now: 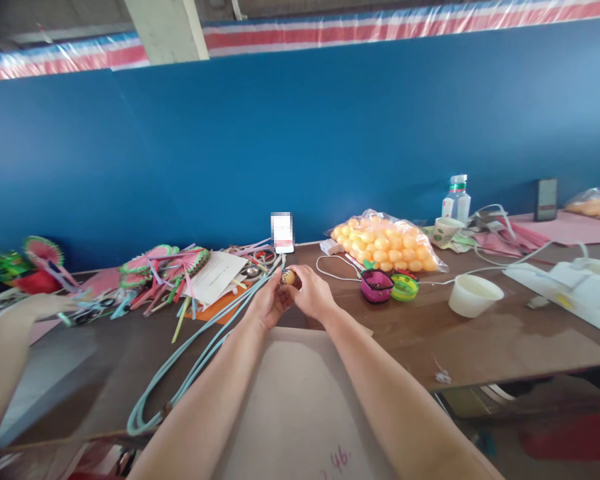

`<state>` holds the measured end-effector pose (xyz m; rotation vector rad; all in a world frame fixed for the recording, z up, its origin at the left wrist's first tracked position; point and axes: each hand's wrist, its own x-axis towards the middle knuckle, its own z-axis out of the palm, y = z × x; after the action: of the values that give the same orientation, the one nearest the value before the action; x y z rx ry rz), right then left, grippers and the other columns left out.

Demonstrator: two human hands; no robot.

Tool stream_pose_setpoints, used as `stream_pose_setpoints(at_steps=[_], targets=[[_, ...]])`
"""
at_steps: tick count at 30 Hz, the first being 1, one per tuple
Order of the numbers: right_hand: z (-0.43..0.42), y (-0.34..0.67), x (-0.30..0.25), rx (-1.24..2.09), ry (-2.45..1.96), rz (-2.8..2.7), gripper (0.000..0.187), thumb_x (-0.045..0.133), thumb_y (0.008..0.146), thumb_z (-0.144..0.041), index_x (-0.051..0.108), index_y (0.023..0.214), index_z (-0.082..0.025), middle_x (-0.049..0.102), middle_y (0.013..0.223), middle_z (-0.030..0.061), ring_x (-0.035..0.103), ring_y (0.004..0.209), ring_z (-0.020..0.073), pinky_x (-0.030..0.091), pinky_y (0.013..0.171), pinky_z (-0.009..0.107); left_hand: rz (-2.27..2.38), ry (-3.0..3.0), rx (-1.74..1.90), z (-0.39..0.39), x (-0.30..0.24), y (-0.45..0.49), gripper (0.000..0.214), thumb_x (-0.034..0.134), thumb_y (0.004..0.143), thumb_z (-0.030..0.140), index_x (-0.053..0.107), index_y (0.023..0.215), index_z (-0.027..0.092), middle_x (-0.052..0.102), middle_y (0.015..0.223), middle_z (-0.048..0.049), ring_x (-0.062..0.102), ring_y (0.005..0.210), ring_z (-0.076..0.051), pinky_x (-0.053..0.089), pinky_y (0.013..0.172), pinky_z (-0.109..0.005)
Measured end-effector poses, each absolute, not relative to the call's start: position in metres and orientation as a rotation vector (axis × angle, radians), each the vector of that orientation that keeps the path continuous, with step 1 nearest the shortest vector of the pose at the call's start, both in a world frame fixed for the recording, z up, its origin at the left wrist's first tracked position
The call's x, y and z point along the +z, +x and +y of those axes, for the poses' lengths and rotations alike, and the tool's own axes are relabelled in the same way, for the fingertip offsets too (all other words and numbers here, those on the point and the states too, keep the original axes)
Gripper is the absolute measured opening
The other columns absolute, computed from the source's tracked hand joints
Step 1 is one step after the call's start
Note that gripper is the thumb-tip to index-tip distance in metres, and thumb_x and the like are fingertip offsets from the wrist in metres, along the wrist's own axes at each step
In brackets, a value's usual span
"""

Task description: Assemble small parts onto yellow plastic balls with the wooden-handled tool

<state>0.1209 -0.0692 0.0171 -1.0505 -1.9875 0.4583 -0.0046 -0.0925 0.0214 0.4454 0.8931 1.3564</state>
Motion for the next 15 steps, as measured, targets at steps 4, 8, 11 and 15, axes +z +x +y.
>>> stream_pose_setpoints(at_steps=[4, 8, 11, 15], targets=[[-0.0666, 0.1209, 0.0147, 0.486, -1.042, -1.978, 0.037, 0.066, 0.080, -0.026, 0.060, 0.116, -0.022, 0.065, 0.113, 0.0071, 0.063, 0.091, 0.0188, 0.050, 0.083, 0.034, 0.873, 0.465, 1.360, -0.0929, 0.0215, -0.0050, 0.030, 0.064, 0.084, 0.041, 0.069, 0.089, 0.012, 0.071, 0.083, -0.0099, 0.067, 0.070, -0.014, 0.051, 0.057, -0.019], [-0.0640, 0.1205, 0.0120, 0.476, -1.025, -1.986, 0.045, 0.069, 0.078, -0.036, 0.059, 0.120, -0.023, 0.065, 0.117, 0.0079, 0.062, 0.099, 0.0214, 0.049, 0.087, 0.037, 0.865, 0.481, 1.369, -0.0937, 0.0221, -0.0051, 0.029, 0.064, 0.084, 0.041, 0.069, 0.088, 0.013, 0.071, 0.083, -0.0089, 0.066, 0.069, -0.013, 0.050, 0.056, -0.019], [-0.0652, 0.1206, 0.0133, 0.475, -1.031, -1.979, 0.040, 0.066, 0.081, -0.036, 0.060, 0.118, -0.022, 0.065, 0.114, 0.0076, 0.063, 0.096, 0.0207, 0.049, 0.086, 0.036, 0.884, 0.463, 1.363, -0.0935, 0.0215, -0.0052, 0.027, 0.064, 0.084, 0.040, 0.069, 0.087, 0.014, 0.069, 0.077, -0.0072, 0.064, 0.063, -0.011, 0.050, 0.056, -0.019], [-0.0685, 0.1210, 0.0176, 0.453, -1.067, -1.987, 0.033, 0.062, 0.084, -0.034, 0.061, 0.114, -0.021, 0.065, 0.109, 0.0076, 0.063, 0.089, 0.0191, 0.049, 0.082, 0.034, 0.889, 0.462, 1.350, -0.0931, 0.0207, -0.0054, 0.028, 0.065, 0.083, 0.041, 0.069, 0.087, 0.013, 0.069, 0.074, -0.0062, 0.060, 0.056, -0.009, 0.048, 0.055, -0.018]])
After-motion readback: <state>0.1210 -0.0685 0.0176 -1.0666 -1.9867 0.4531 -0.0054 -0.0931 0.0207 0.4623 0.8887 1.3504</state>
